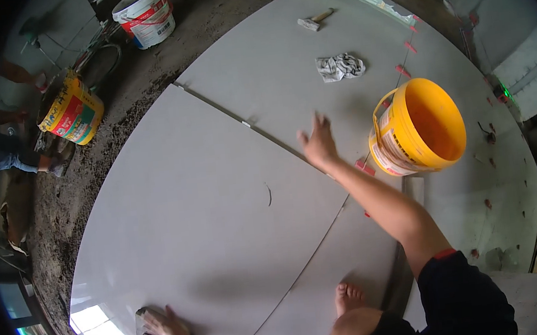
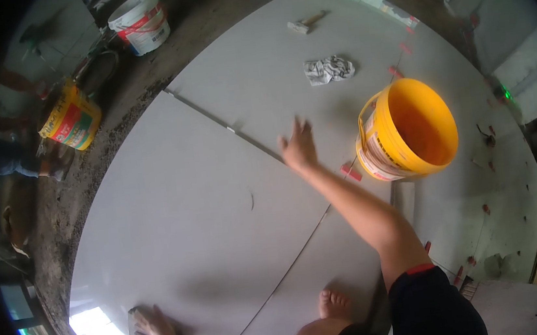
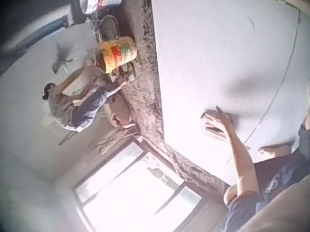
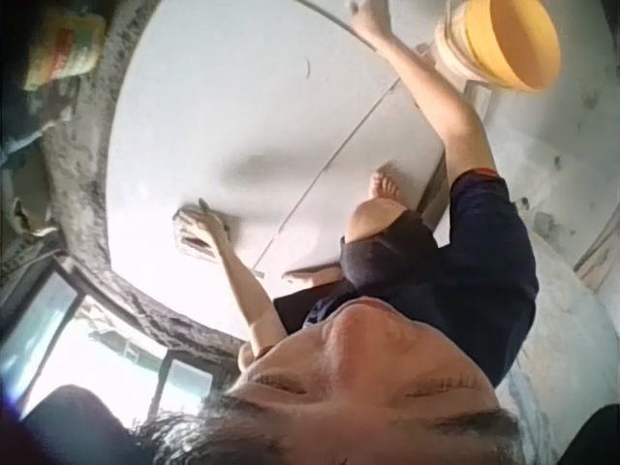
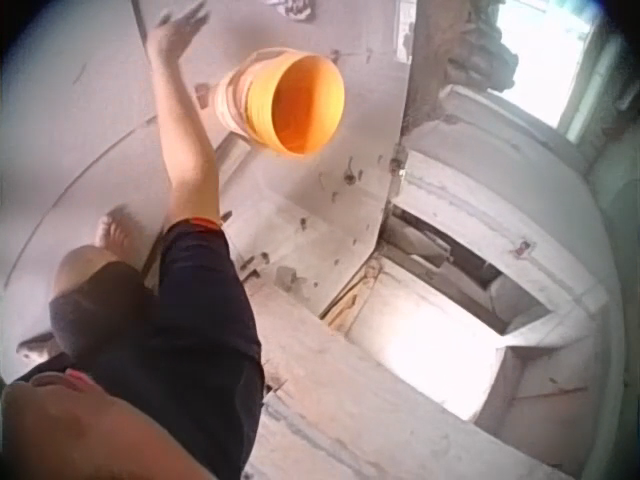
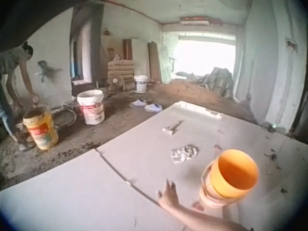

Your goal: The person places a large tile onto a prepared mortar bed, aligns it with existing tiles using spacers, and then uses a trowel and a cloth to clean and level the surface.

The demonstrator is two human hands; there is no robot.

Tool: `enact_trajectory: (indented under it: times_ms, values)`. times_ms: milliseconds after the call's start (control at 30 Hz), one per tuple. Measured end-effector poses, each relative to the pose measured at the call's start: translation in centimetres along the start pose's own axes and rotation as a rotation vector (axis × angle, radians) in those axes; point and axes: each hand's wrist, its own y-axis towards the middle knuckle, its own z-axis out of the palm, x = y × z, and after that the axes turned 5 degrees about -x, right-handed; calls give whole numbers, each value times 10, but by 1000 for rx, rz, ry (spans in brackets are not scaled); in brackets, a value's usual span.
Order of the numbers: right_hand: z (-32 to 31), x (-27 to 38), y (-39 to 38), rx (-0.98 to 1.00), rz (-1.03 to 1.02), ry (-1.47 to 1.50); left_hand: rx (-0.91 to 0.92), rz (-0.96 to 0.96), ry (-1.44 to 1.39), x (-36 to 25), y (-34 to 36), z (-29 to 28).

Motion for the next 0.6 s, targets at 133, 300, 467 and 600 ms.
enact_trajectory:
  times_ms: [133, 300, 467, 600]
  values:
    - [57, -67, 94, 559, -146, -1093, 745, -202, -1993, -78, -3, -7]
    - [42, -216, 183, -95, 40, -796, 1364, -217, -2726, -209, -6, -95]
    - [70, -192, 164, -48, -60, -867, 1303, -299, -2664, -198, -5, -78]
    - [54, -249, 227, -52, -225, -608, 1315, -439, -2492, -219, -6, -49]
